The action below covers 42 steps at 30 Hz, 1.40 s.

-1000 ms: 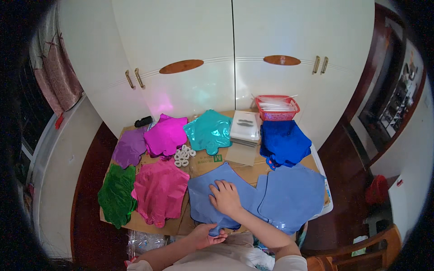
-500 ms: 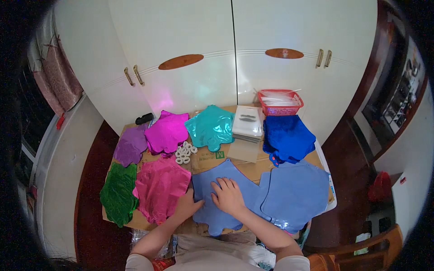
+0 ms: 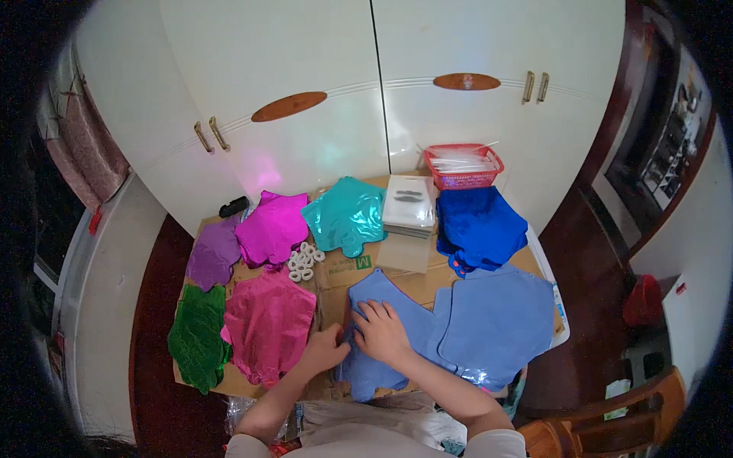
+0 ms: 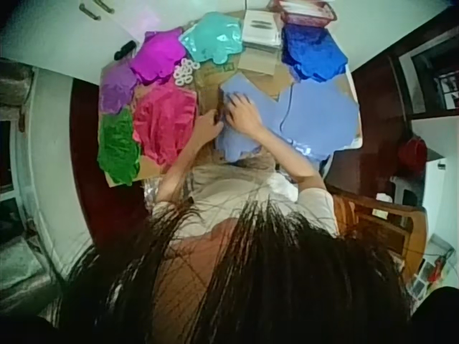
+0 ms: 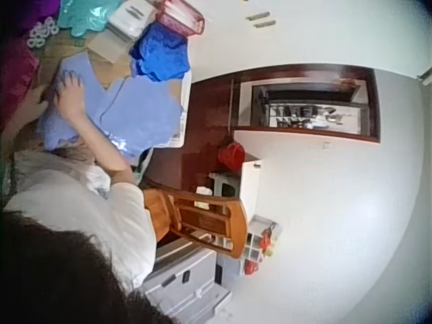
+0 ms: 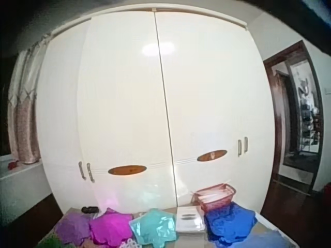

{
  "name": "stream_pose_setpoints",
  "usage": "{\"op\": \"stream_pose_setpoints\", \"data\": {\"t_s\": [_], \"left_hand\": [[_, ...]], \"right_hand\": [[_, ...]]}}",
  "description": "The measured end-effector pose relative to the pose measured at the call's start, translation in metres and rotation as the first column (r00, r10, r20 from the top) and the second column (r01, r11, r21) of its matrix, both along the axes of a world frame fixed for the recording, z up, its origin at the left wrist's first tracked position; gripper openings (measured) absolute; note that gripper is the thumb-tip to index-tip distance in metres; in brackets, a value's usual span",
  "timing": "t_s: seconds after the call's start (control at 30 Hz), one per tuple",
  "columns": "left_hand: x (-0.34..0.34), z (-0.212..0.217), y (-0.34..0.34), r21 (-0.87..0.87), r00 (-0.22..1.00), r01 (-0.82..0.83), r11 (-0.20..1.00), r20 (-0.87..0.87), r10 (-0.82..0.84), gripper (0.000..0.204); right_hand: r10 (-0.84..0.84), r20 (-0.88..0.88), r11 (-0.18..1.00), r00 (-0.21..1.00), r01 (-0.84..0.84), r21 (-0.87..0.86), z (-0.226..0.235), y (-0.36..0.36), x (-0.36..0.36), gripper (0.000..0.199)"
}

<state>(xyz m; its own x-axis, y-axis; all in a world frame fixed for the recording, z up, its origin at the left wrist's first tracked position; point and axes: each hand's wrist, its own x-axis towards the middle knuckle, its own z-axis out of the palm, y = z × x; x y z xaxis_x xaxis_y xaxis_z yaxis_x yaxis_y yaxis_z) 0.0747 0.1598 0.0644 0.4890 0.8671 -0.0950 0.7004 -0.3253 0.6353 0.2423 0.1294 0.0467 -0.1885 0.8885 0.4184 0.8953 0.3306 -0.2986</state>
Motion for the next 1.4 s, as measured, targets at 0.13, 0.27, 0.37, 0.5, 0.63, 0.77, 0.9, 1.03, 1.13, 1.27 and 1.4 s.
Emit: {"op": "stream_pose_setpoints", "data": {"t_s": [0.13, 0.27, 0.37, 0.5, 0.63, 0.77, 0.9, 1.03, 1.13, 1.27, 1.4], "left_hand": [[0.009, -0.007, -0.004, -0.055, 0.997, 0.061, 0.997, -0.045, -0.064, 0.031], [0.010, -0.014, -0.003, -0.029, 0.998, 0.068, 0.997, -0.005, -0.068, 0.028], [0.011, -0.013, -0.004, -0.032, 0.998, 0.062, 0.998, 0.026, -0.061, 0.024], [0.007, -0.012, -0.005, -0.050, 0.993, 0.113, 0.992, 0.042, -0.111, 0.028], [-0.012, 0.001, 0.010, 0.194, 0.961, 0.266, 0.944, 0.029, -0.276, 0.040], [-0.024, 0.003, 0.037, 0.409, 0.834, 0.549, 0.729, -0.208, -0.511, 0.055], [-0.022, -0.006, 0.042, 0.433, 0.784, 0.621, 0.653, -0.336, -0.522, 0.065], [-0.016, -0.009, 0.039, 0.483, 0.776, 0.631, 0.608, -0.394, -0.493, 0.072], [-0.011, -0.010, 0.037, 0.483, 0.769, 0.638, 0.600, -0.436, -0.467, 0.076], [-0.009, -0.015, 0.039, 0.470, 0.767, 0.641, 0.607, -0.414, -0.490, 0.080], [-0.009, -0.008, 0.042, 0.436, 0.754, 0.656, 0.616, -0.421, -0.504, 0.083]], "right_hand": [[0.000, 0.047, 0.992, 0.999, 0.006, -0.124, -0.004, 0.001, 0.004, 0.035], [-0.012, -0.337, 1.000, 0.941, 0.006, -0.018, -0.028, 0.009, 0.012, 0.027], [-0.043, -0.503, 0.999, 0.863, 0.030, -0.034, -0.023, 0.008, 0.013, 0.023], [-0.107, -0.473, 0.994, 0.875, 0.105, -0.030, -0.020, 0.009, 0.010, 0.022], [-0.111, -0.488, 0.993, 0.866, 0.113, -0.025, -0.022, 0.011, 0.011, 0.022], [-0.114, -0.496, 0.990, 0.861, 0.140, 0.017, -0.029, 0.012, 0.012, 0.021], [-0.149, -0.511, 0.987, 0.847, 0.160, -0.023, -0.029, 0.015, 0.011, 0.018], [-0.170, -0.530, 0.984, 0.831, 0.175, -0.042, -0.029, 0.018, 0.010, 0.016], [-0.174, -0.518, 0.982, 0.838, 0.185, -0.031, -0.033, 0.020, 0.012, 0.015], [-0.214, -0.495, 0.976, 0.842, 0.206, -0.072, -0.034, 0.022, 0.013, 0.015], [-0.221, -0.499, 0.975, 0.838, 0.208, -0.082, -0.032, 0.023, 0.013, 0.015]]}}
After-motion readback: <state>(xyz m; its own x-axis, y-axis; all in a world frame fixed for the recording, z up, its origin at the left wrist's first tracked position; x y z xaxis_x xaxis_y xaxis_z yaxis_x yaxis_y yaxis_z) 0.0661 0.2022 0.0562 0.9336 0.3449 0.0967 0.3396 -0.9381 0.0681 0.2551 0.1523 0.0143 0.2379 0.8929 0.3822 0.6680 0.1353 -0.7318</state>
